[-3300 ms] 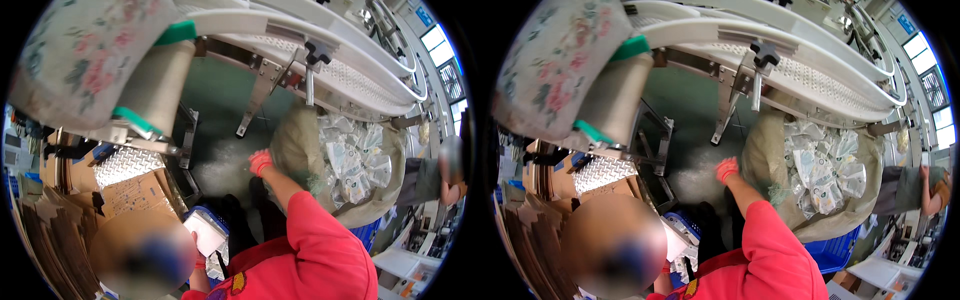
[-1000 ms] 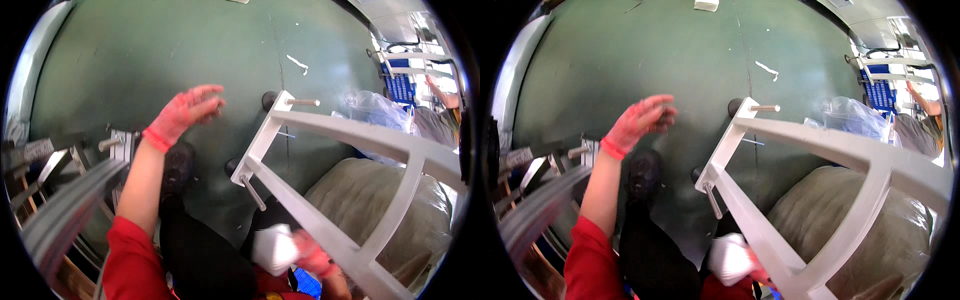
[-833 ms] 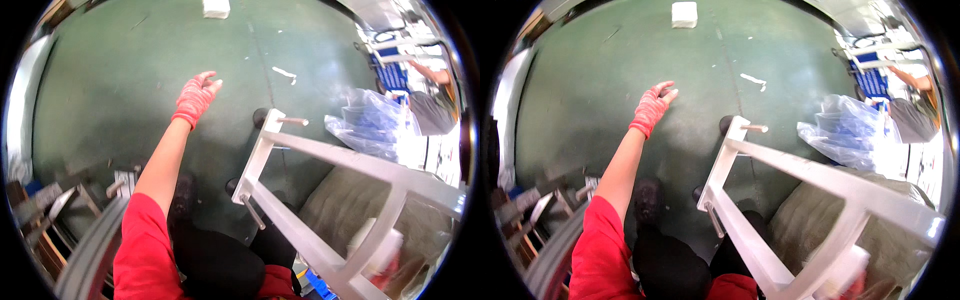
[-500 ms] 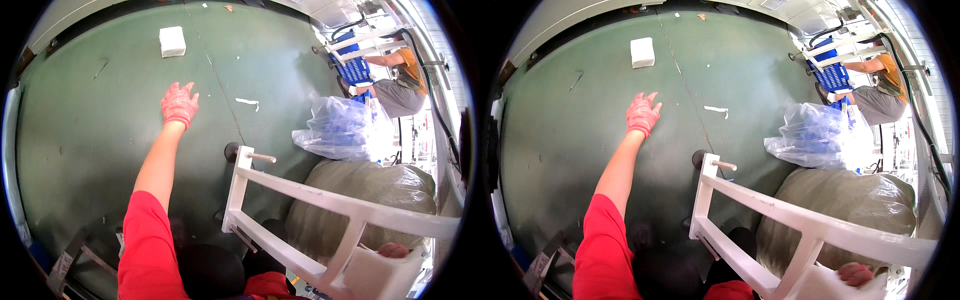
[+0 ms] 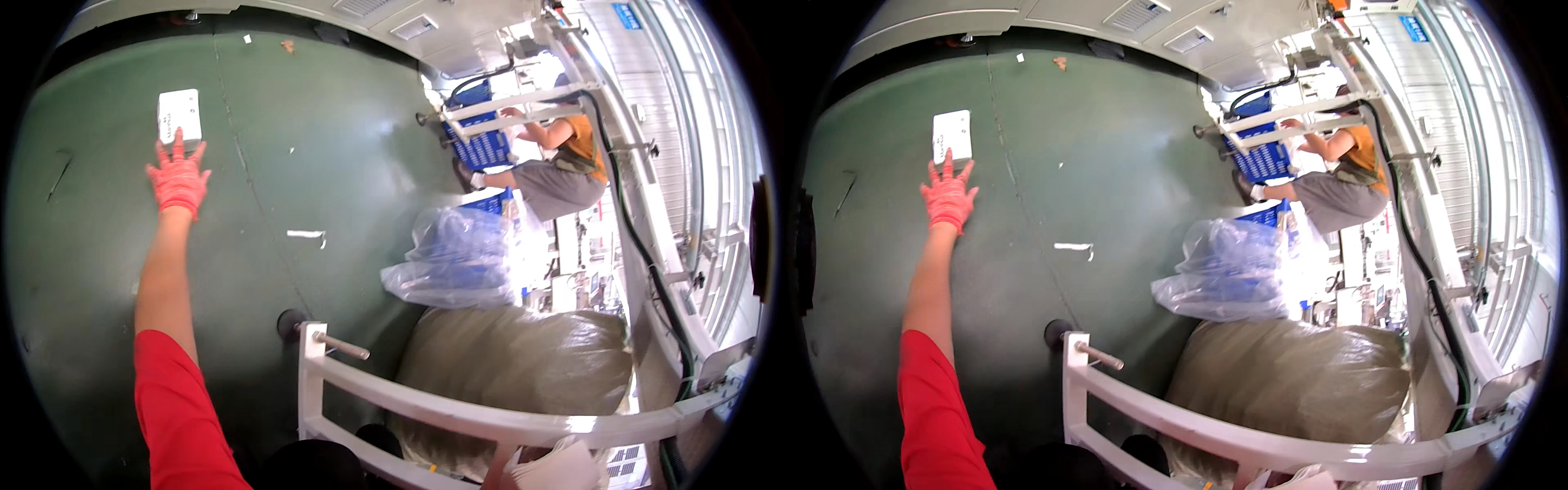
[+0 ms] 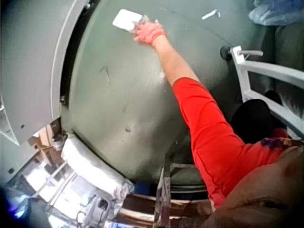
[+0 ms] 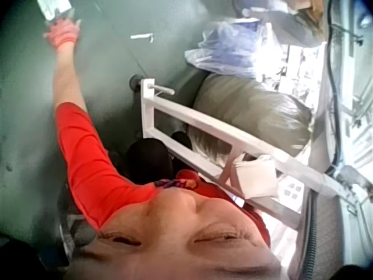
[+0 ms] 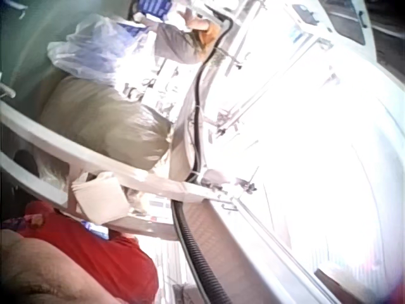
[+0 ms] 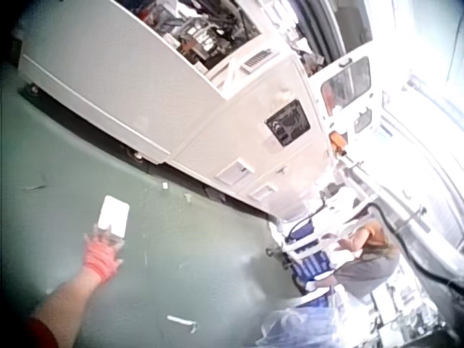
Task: The person picks up boxes from a blue basket and a green bag, organizes them onto a work surface, and places items back into the bag with another person.
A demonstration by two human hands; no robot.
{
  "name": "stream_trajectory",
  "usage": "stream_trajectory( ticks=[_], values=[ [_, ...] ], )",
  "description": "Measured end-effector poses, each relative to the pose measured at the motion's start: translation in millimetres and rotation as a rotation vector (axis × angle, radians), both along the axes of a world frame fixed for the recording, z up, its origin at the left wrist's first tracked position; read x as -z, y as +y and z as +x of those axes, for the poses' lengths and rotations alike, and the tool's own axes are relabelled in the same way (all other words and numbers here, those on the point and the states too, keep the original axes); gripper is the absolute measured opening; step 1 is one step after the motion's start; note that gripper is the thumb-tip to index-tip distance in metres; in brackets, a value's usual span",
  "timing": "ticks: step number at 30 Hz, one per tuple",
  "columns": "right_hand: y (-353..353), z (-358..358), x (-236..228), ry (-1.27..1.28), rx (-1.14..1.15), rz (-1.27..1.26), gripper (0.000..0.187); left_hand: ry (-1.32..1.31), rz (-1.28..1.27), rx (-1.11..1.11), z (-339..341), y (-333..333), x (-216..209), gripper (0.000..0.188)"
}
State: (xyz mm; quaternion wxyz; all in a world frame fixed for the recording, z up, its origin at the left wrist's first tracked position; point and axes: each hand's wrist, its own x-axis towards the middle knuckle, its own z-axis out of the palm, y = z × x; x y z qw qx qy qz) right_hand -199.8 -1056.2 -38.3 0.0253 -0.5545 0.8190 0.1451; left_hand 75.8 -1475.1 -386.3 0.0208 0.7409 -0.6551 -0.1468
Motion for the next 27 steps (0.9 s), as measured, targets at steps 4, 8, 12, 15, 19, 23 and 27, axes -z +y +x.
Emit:
stream_trajectory(
  ticks=[4, 8, 12, 15, 19, 23, 27],
  values=[
    [-8, -12, -18, 0.042, 0.065, -0.021, 0.042, -0.037, 0.095, -0.009, 10, -24, -9, 0.054],
    [-27, -17, -26, 0.084, 0.101, -0.013, 0.043, 0.004, 0.146, -0.045, 11, -41, 7, 0.055],
    [-22, -32, -26, 0.089, 0.163, -0.034, 0.043, 0.022, 0.115, -0.061, -8, -52, 8, 0.049],
    [-30, -39, -22, 0.090, 0.172, -0.025, 0.044, -0.028, 0.181, -0.093, -13, -55, -5, 0.047],
    [-26, -49, -20, 0.082, 0.177, -0.042, 0.045, -0.157, 0.024, -0.168, 4, -76, 62, 0.056],
    [-26, -45, -11, 0.083, 0.172, -0.060, 0.045, -0.018, -0.138, -0.225, 3, -59, 36, 0.065],
    [-15, -46, -2, 0.086, 0.154, -0.084, 0.046, 0.009, -0.034, -0.202, 9, -47, 29, 0.070]
  ],
)
